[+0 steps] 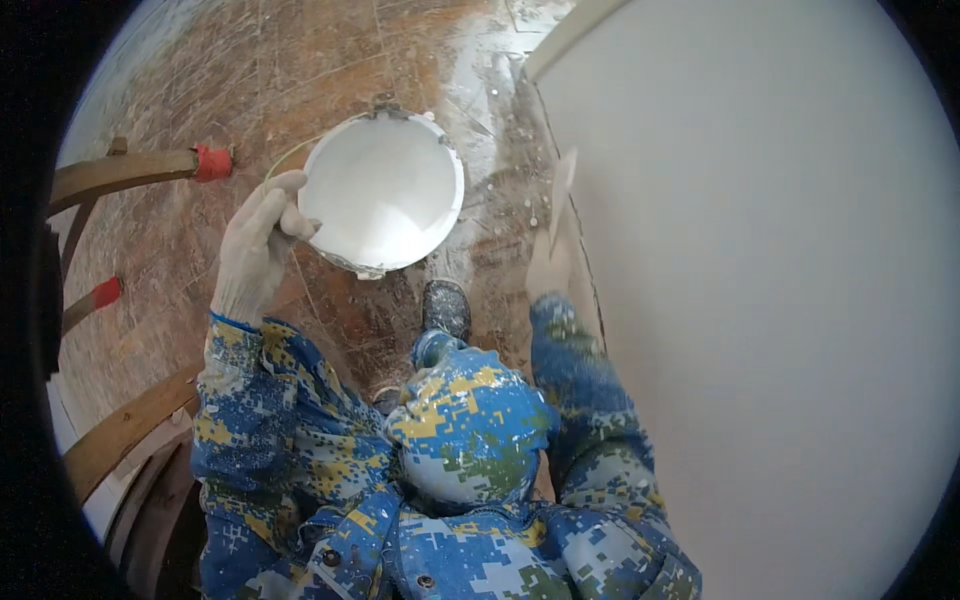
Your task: Applying plaster to a wall corner using a putty knife.
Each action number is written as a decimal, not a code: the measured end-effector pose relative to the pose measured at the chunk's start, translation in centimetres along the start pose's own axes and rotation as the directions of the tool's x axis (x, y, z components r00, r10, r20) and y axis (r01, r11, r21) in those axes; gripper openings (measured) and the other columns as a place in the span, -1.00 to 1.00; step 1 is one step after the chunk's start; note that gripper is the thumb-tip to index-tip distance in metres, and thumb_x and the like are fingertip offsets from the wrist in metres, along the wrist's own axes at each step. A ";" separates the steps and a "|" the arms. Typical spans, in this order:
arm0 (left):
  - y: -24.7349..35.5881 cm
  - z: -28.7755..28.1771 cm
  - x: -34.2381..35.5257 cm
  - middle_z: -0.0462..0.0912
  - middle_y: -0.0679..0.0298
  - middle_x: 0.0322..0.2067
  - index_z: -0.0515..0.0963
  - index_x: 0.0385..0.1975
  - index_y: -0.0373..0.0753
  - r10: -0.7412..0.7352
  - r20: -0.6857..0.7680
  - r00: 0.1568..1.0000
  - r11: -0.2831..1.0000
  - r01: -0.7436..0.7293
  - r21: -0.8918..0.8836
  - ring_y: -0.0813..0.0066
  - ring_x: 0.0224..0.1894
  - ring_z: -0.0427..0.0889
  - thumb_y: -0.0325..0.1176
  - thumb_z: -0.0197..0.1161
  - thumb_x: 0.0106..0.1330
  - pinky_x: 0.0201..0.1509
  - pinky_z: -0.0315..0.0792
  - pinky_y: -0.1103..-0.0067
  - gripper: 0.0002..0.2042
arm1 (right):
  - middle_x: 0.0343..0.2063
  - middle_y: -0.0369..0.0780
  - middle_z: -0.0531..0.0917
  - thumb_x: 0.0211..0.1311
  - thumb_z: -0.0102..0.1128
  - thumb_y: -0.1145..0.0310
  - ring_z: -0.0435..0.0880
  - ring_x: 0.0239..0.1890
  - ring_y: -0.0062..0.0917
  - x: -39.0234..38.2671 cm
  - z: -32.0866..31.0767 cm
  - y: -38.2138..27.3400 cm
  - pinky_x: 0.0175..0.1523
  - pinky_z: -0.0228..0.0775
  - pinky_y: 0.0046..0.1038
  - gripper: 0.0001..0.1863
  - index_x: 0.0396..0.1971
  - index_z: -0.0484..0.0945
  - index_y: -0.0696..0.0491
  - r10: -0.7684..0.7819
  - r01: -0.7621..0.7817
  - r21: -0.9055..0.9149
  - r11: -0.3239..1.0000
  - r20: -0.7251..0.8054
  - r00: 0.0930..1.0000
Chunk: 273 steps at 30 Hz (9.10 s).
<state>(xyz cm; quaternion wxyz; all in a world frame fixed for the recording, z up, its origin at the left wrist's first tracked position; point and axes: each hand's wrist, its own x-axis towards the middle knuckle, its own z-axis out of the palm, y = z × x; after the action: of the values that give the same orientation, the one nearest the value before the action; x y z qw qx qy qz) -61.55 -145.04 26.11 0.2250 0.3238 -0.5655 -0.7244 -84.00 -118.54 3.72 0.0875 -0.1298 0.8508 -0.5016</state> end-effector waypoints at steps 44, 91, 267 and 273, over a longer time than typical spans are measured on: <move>0.0 -2.7 2.3 0.52 0.32 -0.55 0.40 0.11 -0.50 -0.009 -0.084 0.996 0.999 0.006 -0.033 0.57 -0.40 0.53 -0.29 -0.10 0.53 0.00 0.49 0.45 -0.62 | -0.53 -0.13 0.60 0.40 -0.06 -0.01 0.59 -0.54 -0.28 14.5 16.4 -4.1 -0.45 0.45 -0.18 -0.53 -0.22 0.55 0.15 0.353 -0.502 0.464 0.730 0.373 0.858; 103.6 28.3 -20.3 0.67 0.03 -0.39 0.63 -0.39 -0.21 0.096 0.044 0.994 0.302 -0.071 0.951 0.05 -0.25 0.67 -0.39 0.29 0.04 -0.24 0.50 0.26 -0.86 | -0.35 -0.11 0.69 0.26 0.17 0.18 0.65 -0.34 -0.50 -0.6 -61.2 -102.5 -0.21 0.51 -0.38 -0.59 -0.15 0.58 0.27 0.284 -0.353 0.089 0.931 0.431 0.857; 261.2 -2.5 260.7 0.67 -0.05 -0.28 0.58 -0.22 -0.38 -0.343 -0.935 0.086 0.882 -0.314 -0.352 0.07 -0.17 0.65 -0.09 0.10 0.23 -0.08 0.47 0.32 -0.59 | -0.55 -0.33 0.52 0.47 -0.02 0.16 0.46 -0.62 -0.67 250.4 88.2 -298.7 -0.48 0.41 -0.60 -0.74 -0.25 0.46 0.06 0.119 0.164 -0.053 0.985 0.895 -0.431; 267.4 -18.3 263.2 0.68 0.04 -0.27 0.60 -0.12 -0.22 -0.366 -0.915 -0.167 0.923 -0.191 -0.334 0.08 -0.11 0.64 -0.03 0.05 0.32 0.02 0.44 0.33 -0.61 | -0.62 -0.42 0.40 0.48 -0.02 0.23 0.33 -0.67 -0.77 242.8 101.2 -311.1 -0.61 0.16 -0.66 -0.89 -0.21 0.41 -0.08 0.115 0.215 0.028 0.976 0.774 -0.622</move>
<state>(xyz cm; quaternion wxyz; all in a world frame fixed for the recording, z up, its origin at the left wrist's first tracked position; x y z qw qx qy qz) -240.46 -408.87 224.96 0.5773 0.7502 -0.0232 -0.3215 -245.32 -421.61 223.07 0.7603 -0.5641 0.3212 -0.0236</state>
